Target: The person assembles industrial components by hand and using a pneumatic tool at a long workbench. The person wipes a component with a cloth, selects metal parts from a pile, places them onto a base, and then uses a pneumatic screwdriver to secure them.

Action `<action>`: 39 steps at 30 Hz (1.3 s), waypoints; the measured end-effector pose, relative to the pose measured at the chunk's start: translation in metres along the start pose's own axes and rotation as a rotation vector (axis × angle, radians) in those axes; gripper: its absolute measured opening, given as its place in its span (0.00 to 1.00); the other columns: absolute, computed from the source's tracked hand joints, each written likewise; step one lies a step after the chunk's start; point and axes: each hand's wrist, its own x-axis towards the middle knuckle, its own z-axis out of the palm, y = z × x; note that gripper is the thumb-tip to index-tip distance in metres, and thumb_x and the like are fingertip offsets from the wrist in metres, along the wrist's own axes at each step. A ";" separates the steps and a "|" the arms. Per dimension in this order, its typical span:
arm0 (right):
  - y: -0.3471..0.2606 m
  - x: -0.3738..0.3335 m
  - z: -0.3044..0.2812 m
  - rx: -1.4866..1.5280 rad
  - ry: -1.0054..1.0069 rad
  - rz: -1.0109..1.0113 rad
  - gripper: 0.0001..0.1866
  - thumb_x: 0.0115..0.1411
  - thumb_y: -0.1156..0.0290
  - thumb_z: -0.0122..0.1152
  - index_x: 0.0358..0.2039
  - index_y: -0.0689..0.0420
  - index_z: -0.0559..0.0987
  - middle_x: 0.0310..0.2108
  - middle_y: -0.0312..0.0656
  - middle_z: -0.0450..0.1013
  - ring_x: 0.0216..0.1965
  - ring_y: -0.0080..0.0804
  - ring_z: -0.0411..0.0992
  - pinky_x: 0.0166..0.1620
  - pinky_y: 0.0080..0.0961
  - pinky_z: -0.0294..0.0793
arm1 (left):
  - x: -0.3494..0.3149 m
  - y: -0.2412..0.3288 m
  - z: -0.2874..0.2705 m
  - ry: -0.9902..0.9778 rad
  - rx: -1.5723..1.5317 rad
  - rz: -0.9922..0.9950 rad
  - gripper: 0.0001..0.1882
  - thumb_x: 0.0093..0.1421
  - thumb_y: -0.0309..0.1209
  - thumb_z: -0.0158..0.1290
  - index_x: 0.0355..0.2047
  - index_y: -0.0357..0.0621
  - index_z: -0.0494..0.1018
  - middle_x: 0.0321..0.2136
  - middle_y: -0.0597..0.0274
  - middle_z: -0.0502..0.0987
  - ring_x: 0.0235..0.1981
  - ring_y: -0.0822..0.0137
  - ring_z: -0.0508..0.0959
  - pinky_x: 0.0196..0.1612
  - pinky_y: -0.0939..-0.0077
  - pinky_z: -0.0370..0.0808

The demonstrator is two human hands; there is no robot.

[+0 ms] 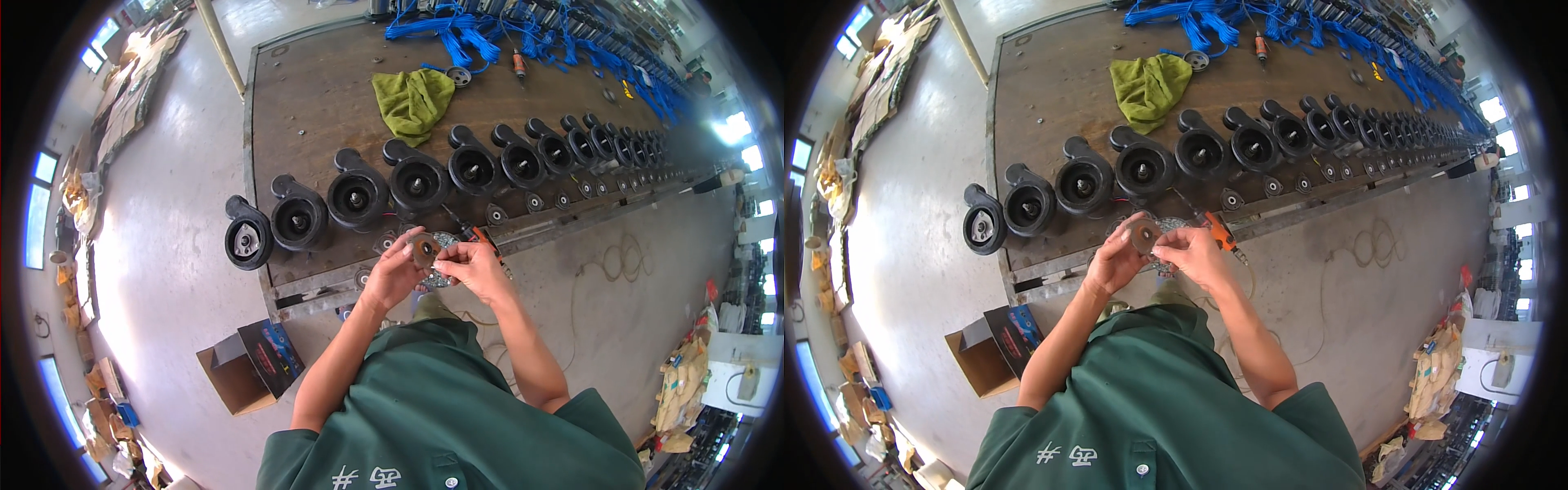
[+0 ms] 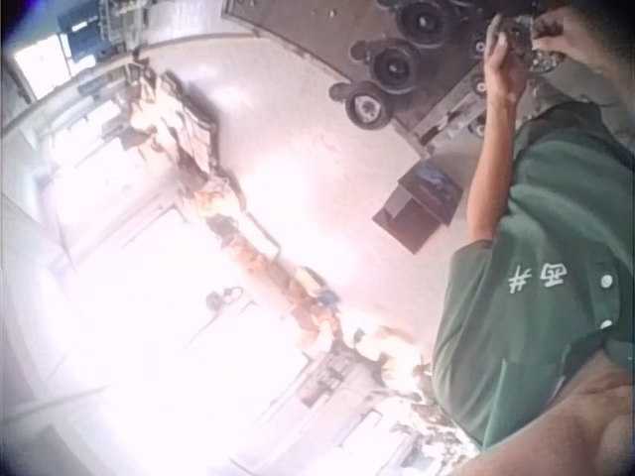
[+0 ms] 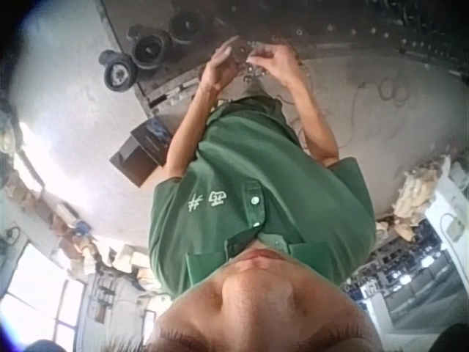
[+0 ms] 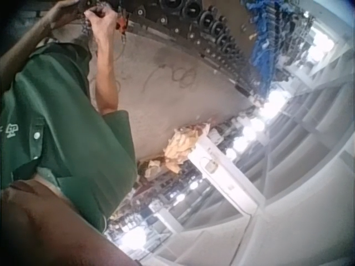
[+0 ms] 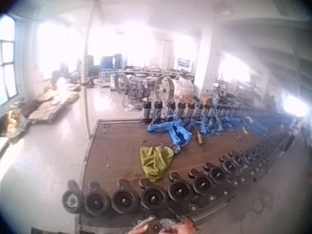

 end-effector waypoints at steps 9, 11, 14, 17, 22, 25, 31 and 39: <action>0.005 0.005 0.005 -0.242 0.074 -0.151 0.08 0.59 0.74 0.69 0.37 0.63 0.82 0.27 0.34 0.79 0.26 0.17 0.73 0.30 0.18 0.73 | -0.003 0.000 0.001 0.000 0.028 0.058 0.31 0.64 0.39 0.58 0.65 0.47 0.64 0.59 0.58 0.72 0.60 0.59 0.71 0.61 0.56 0.68; 0.003 0.005 0.005 -0.211 0.149 -0.202 0.08 0.60 0.74 0.69 0.37 0.63 0.81 0.27 0.35 0.79 0.25 0.17 0.73 0.30 0.17 0.72 | -0.005 0.000 -0.002 -0.006 -0.016 0.059 0.31 0.64 0.40 0.59 0.65 0.47 0.64 0.58 0.58 0.72 0.59 0.59 0.72 0.61 0.56 0.68; -0.018 0.006 0.010 -0.194 0.115 -0.322 0.07 0.60 0.75 0.68 0.37 0.63 0.81 0.29 0.37 0.81 0.28 0.19 0.77 0.33 0.18 0.76 | -0.008 0.001 -0.007 -0.072 -0.047 0.035 0.32 0.63 0.41 0.60 0.64 0.48 0.65 0.58 0.60 0.72 0.59 0.60 0.72 0.60 0.56 0.69; -0.038 0.004 0.027 -0.272 0.020 -0.370 0.05 0.61 0.78 0.67 0.36 0.65 0.82 0.30 0.34 0.79 0.29 0.14 0.74 0.32 0.16 0.76 | -0.013 0.002 -0.003 -0.085 -0.081 0.033 0.29 0.66 0.40 0.58 0.63 0.45 0.66 0.55 0.59 0.75 0.56 0.60 0.75 0.58 0.60 0.73; -0.060 0.011 0.045 -0.686 -0.031 -0.672 0.06 0.56 0.79 0.68 0.35 0.65 0.83 0.28 0.41 0.79 0.28 0.27 0.80 0.32 0.24 0.78 | -0.021 0.011 -0.001 -0.111 -0.014 0.001 0.32 0.64 0.45 0.60 0.63 0.44 0.65 0.56 0.60 0.74 0.56 0.61 0.75 0.57 0.58 0.75; -0.067 0.016 0.053 -0.873 -0.071 -0.779 0.08 0.52 0.79 0.68 0.35 0.64 0.84 0.28 0.46 0.78 0.28 0.37 0.80 0.32 0.28 0.79 | -0.026 0.016 -0.002 -0.098 -0.013 0.031 0.32 0.63 0.44 0.60 0.63 0.43 0.66 0.56 0.60 0.74 0.56 0.61 0.76 0.56 0.56 0.75; -0.078 0.024 0.069 -0.979 -0.152 -0.706 0.06 0.51 0.77 0.66 0.31 0.63 0.83 0.28 0.47 0.78 0.28 0.41 0.79 0.32 0.33 0.79 | -0.042 0.027 -0.009 -0.042 0.045 0.025 0.28 0.66 0.40 0.59 0.61 0.40 0.67 0.52 0.60 0.76 0.53 0.61 0.78 0.52 0.56 0.78; -0.073 0.023 0.099 -1.396 -0.110 -0.857 0.06 0.56 0.73 0.58 0.25 0.60 0.79 0.28 0.49 0.73 0.34 0.48 0.77 0.38 0.41 0.79 | -0.052 0.028 -0.003 0.099 -0.076 0.028 0.24 0.68 0.41 0.55 0.60 0.45 0.69 0.48 0.64 0.78 0.47 0.65 0.79 0.52 0.60 0.77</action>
